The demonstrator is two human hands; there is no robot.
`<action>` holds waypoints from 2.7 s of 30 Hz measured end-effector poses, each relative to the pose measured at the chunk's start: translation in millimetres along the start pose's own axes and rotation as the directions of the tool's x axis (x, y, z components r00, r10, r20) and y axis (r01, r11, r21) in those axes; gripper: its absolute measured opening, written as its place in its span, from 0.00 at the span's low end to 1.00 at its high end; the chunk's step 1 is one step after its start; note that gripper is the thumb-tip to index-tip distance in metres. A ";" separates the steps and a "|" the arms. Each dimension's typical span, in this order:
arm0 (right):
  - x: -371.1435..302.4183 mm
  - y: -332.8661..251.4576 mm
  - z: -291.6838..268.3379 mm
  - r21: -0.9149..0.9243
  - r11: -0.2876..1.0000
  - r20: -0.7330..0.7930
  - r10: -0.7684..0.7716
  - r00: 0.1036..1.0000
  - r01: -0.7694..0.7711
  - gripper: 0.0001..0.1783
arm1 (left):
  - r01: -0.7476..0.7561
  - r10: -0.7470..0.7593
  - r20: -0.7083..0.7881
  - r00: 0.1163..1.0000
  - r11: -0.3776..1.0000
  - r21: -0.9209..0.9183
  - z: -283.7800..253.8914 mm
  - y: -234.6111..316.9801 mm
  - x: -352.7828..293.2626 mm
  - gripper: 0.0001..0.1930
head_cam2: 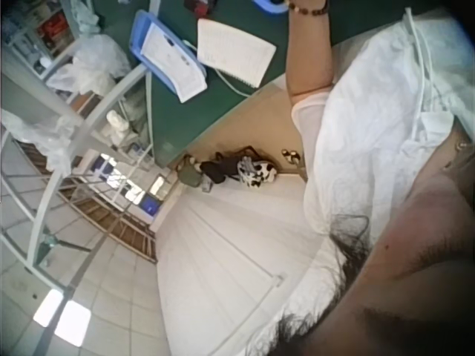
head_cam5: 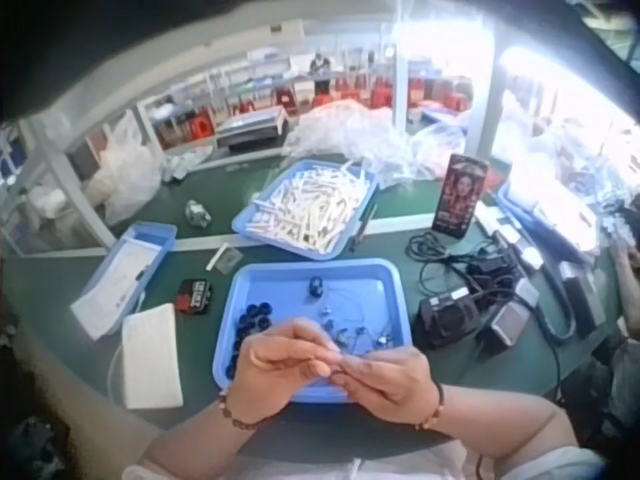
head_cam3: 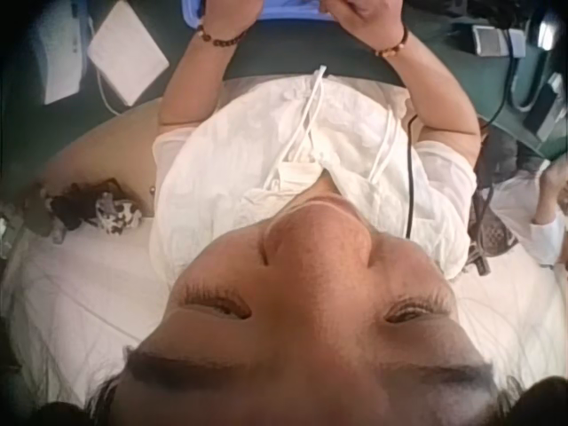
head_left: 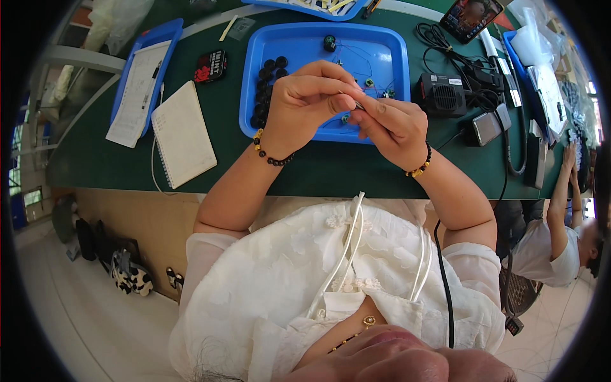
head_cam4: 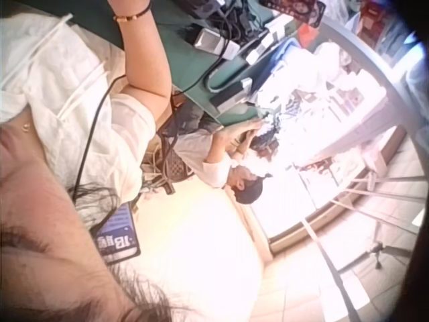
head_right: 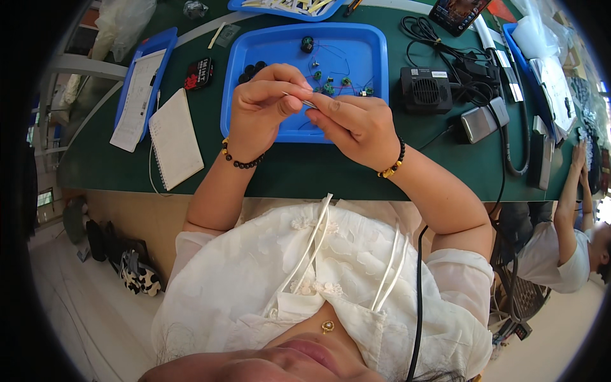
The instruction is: The person assembles small electronic components by placing them into round plastic housings and tucking their wires into place using a pointed metal tool.
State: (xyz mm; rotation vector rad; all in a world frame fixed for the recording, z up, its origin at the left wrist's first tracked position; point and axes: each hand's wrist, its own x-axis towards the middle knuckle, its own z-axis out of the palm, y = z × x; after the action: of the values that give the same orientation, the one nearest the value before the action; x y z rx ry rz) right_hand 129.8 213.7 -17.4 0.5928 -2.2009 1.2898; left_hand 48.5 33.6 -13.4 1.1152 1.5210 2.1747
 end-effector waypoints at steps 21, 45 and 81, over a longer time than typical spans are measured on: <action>1.0 -15.1 -5.7 0.494 0.624 0.387 0.465 0.796 -0.605 0.14 | 0.018 -0.020 -0.054 0.998 0.999 -0.029 2.2 2.3 1.2 0.06; 0.7 0.2 -8.1 0.717 0.024 0.659 0.302 0.688 -0.697 0.17 | -0.202 0.227 -0.058 0.972 0.938 0.283 5.9 0.1 0.4 0.08; -0.7 9.2 -9.2 0.646 -0.213 0.763 0.157 0.627 -0.733 0.18 | 0.207 -0.183 0.097 0.978 0.895 -0.395 -0.9 0.7 3.1 0.12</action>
State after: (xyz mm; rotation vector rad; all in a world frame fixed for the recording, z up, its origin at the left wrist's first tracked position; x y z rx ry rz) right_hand 126.7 226.1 -20.1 0.4107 -1.2005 3.6361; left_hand 46.0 34.5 -11.6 0.8388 1.0373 2.1602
